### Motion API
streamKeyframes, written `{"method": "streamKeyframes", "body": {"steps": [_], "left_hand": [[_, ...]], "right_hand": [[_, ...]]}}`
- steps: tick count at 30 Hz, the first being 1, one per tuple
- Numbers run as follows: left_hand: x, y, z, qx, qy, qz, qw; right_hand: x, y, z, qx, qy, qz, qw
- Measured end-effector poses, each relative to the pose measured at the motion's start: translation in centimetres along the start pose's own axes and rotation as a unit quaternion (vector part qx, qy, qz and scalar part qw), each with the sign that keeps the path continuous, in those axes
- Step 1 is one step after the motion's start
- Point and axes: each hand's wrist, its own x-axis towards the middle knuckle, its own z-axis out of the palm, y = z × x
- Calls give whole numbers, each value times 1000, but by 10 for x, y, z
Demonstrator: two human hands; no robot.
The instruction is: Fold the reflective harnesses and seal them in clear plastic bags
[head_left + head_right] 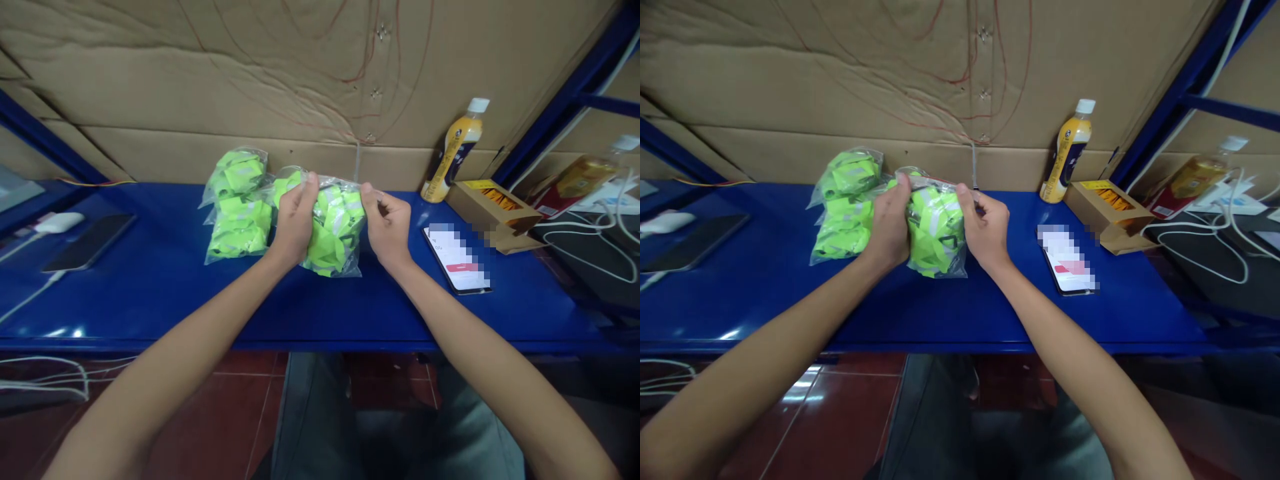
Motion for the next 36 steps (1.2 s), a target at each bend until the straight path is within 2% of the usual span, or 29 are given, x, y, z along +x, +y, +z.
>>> {"method": "streamKeyframes", "body": {"steps": [3, 7, 13, 17, 23, 26, 30, 34, 36], "left_hand": [[0, 4, 1, -35, 15, -24, 999], [1, 7, -2, -55, 9, -30, 998], [0, 5, -5, 25, 4, 41, 999], [0, 6, -4, 48, 0, 76, 996], [0, 8, -5, 35, 16, 90, 995], [2, 8, -6, 39, 20, 86, 995], [3, 11, -5, 33, 23, 82, 996], [0, 11, -4, 45, 1, 83, 996], [-1, 8, -3, 48, 17, 89, 995]], "right_hand": [[-1, -1, 2, -12, -12, 5, 1000], [-1, 3, 5, -18, 14, 11, 1000], [-1, 13, 10, 13, 15, 56, 998], [-1, 13, 9, 13, 29, 55, 998], [-3, -2, 3, 99, -39, 52, 993], [-2, -3, 2, 96, -43, 48, 993], [1, 9, 2, 53, -25, 36, 998], [-1, 16, 4, 61, 7, 79, 995], [-5, 14, 8, 101, 1, 121, 987]]}}
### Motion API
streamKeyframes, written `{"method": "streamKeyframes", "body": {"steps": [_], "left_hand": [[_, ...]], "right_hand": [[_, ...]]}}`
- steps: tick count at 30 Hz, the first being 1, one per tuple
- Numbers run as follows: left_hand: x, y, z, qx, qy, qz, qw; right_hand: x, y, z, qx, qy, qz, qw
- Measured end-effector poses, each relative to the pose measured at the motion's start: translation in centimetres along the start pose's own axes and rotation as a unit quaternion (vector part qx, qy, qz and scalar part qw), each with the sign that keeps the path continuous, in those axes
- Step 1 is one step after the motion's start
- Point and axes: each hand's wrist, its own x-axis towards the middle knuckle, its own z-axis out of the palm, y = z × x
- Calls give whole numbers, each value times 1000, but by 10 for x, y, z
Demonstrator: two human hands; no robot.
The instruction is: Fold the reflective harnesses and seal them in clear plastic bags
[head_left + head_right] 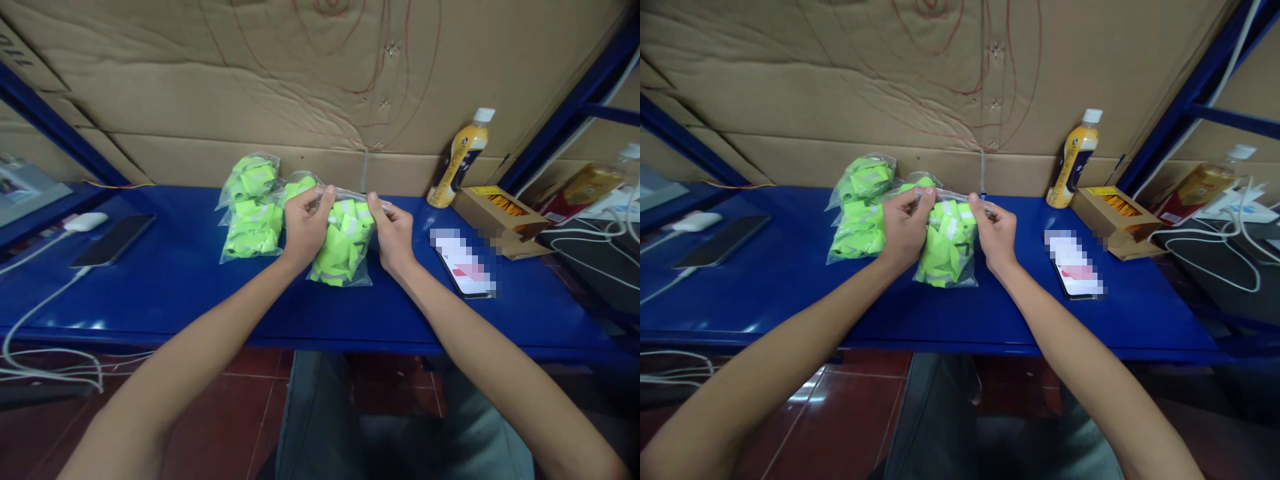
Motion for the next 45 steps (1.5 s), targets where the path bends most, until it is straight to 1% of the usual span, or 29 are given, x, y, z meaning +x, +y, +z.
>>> {"method": "streamKeyframes", "body": {"steps": [2, 4, 5, 6, 7, 9, 11, 12, 14, 16, 18, 19, 20, 22, 24, 26, 28, 29, 31, 32, 33, 35, 36, 37, 39, 40, 41, 43, 45], "left_hand": [[0, -5, 1, -6, 35, 4, 999], [3, -12, -1, 2, 66, -4, 998], [6, -16, -3, 16, 72, -10, 997], [10, -20, -8, 40, 71, -12, 997], [15, -24, -15, 72, 67, -4, 995], [26, -31, -34, 165, 51, 38, 984], [36, -34, -53, 285, 36, 75, 955], [40, -32, -61, 348, 18, 71, 935], [41, -19, -69, 463, -26, 31, 886], [36, 7, -67, 560, -58, -7, 826], [25, 39, -61, 641, -57, -20, 765], [18, 52, -58, 670, -64, -31, 739], [10, 63, -56, 689, -72, -52, 719], [-6, 71, -58, 713, -104, -110, 684], [-23, 66, -64, 723, -148, -154, 657], [-38, 58, -72, 727, -179, -164, 642], [-50, 57, -78, 729, -191, -155, 639], [-55, 61, -79, 729, -191, -146, 641], [-61, 77, -76, 724, -185, -123, 653], [-61, 87, -71, 717, -177, -105, 666], [-60, 96, -63, 705, -165, -82, 685], [-51, 109, -40, 671, -142, -28, 728], [-43, 111, -25, 651, -135, 0, 747], [-33, 108, -8, 635, -135, 24, 760], [-14, 90, 26, 622, -163, 37, 765], [-6, 75, 40, 618, -175, 39, 766], [-1, 58, 53, 611, -183, 37, 769], [3, 22, 69, 595, -189, 13, 781], [-1, -9, 73, 569, -211, -5, 795]], "right_hand": [[-6, 0, 6, 35, -42, 39, 998], [-9, 3, 10, 37, -104, 66, 992], [-9, 7, 11, 29, -126, 75, 989], [-7, 11, 10, 19, -135, 81, 987], [-3, 15, 7, 8, -128, 84, 988], [9, 23, -4, -25, -72, 69, 995], [24, 27, -22, -95, 7, 18, 995], [32, 26, -32, -141, 40, -15, 989], [44, 22, -50, -240, 82, -46, 966], [50, 13, -62, -344, 78, -55, 934], [50, 4, -65, -453, 68, -56, 887], [48, 0, -64, -501, 64, -53, 862], [45, -4, -61, -541, 58, -42, 838], [36, -9, -52, -599, 15, -4, 801], [28, -9, -43, -641, -56, 22, 765], [24, -7, -39, -671, -103, 18, 734], [23, -4, -39, -685, -115, 4, 719], [24, -4, -40, -688, -118, 1, 716], [27, -7, -43, -697, -127, 1, 705], [29, -10, -43, -707, -131, 1, 695], [31, -14, -43, -719, -132, 5, 682], [34, -23, -42, -747, -129, 20, 652], [36, -28, -42, -761, -124, 31, 636], [37, -32, -42, -773, -117, 42, 622], [41, -38, -45, -786, -113, 51, 605], [43, -38, -47, -783, -123, 43, 608], [45, -38, -49, -773, -141, 26, 618], [48, -31, -53, -740, -191, -30, 644], [49, -21, -54, -716, -221, -69, 659]]}}
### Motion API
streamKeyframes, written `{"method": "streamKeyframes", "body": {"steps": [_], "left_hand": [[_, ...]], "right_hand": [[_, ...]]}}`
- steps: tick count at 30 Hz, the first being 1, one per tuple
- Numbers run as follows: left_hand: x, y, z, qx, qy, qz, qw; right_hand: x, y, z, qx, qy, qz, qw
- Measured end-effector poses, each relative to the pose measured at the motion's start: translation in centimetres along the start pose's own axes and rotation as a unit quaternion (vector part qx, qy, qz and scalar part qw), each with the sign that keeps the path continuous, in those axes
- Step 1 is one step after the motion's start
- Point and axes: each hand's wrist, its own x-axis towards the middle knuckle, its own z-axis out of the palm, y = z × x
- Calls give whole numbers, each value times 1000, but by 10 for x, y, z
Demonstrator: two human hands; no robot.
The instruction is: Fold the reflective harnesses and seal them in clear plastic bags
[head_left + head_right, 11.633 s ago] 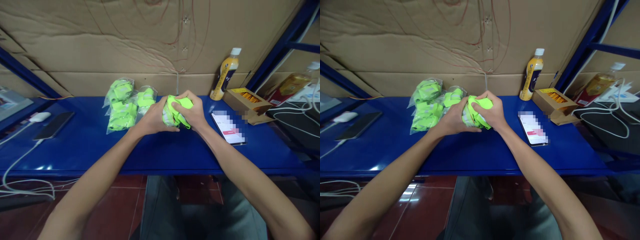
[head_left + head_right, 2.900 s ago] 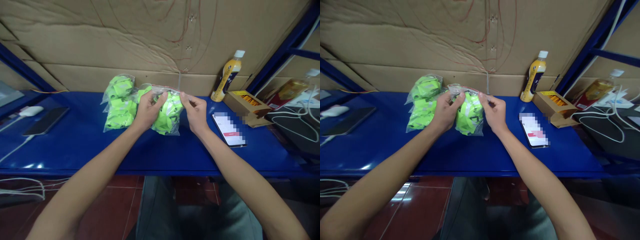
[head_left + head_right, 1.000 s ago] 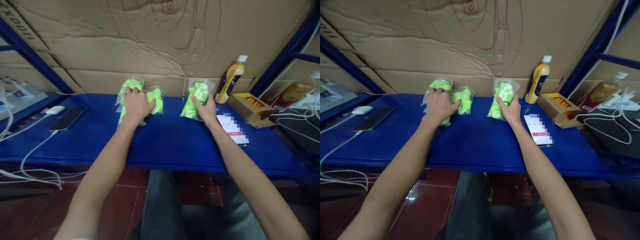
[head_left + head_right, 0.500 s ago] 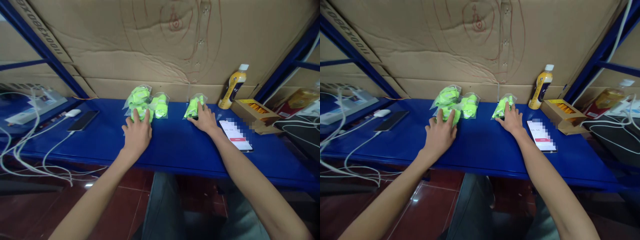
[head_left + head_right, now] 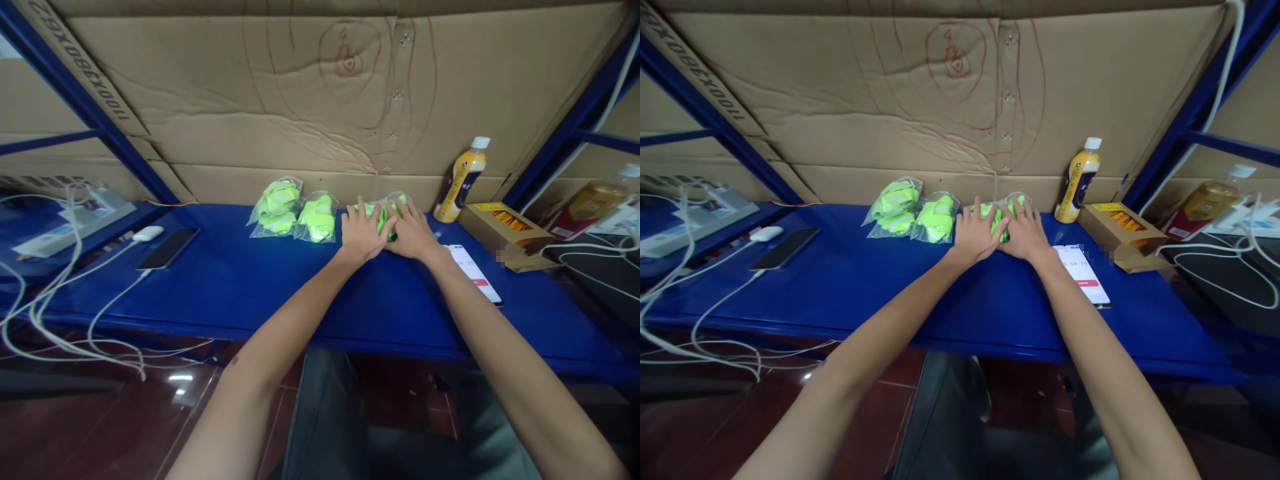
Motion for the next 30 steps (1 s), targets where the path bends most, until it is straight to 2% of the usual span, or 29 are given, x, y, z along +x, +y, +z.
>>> {"method": "streamKeyframes", "body": {"steps": [2, 4, 9, 11, 12, 14, 16, 17, 19, 21, 23, 25, 27, 30], "left_hand": [[0, -9, 20, -45, -23, 17, 999], [0, -16, 31, -101, -44, 31, 993], [14, -14, 42, -168, -94, 28, 981], [20, -15, 43, -204, -92, 35, 974], [22, -18, 41, -226, -71, 44, 971], [26, -32, 30, -249, 9, 66, 966], [27, -56, 13, -207, 96, 68, 971], [26, -69, 3, -166, 123, 47, 977], [23, -92, -11, -79, 133, -37, 987], [18, -104, -14, -1, 66, -105, 992], [15, -102, -9, 55, -11, -117, 992], [13, -91, 2, 84, -46, -91, 991], [14, -78, 11, 88, -37, -87, 992], [17, -68, 15, 67, -6, -124, 990]], "right_hand": [[3, -3, 10, 0, 0, 6, 1000], [5, -7, 16, -16, 3, 29, 999], [2, -8, 16, -67, 70, 28, 995], [0, -7, 16, -57, 87, 20, 994], [-1, -6, 16, -52, 97, 8, 994], [-3, -7, 19, -44, 108, -31, 993], [-3, -10, 21, -40, 98, -68, 992], [-3, -11, 22, -38, 88, -75, 993], [-3, -14, 22, -32, 75, -65, 995], [-3, -16, 22, -26, 76, -42, 996], [-3, -17, 22, -23, 81, -27, 996], [-3, -16, 22, -21, 81, -24, 996], [-3, -15, 23, -17, 78, -28, 996], [-4, -13, 23, -9, 75, -35, 997]]}}
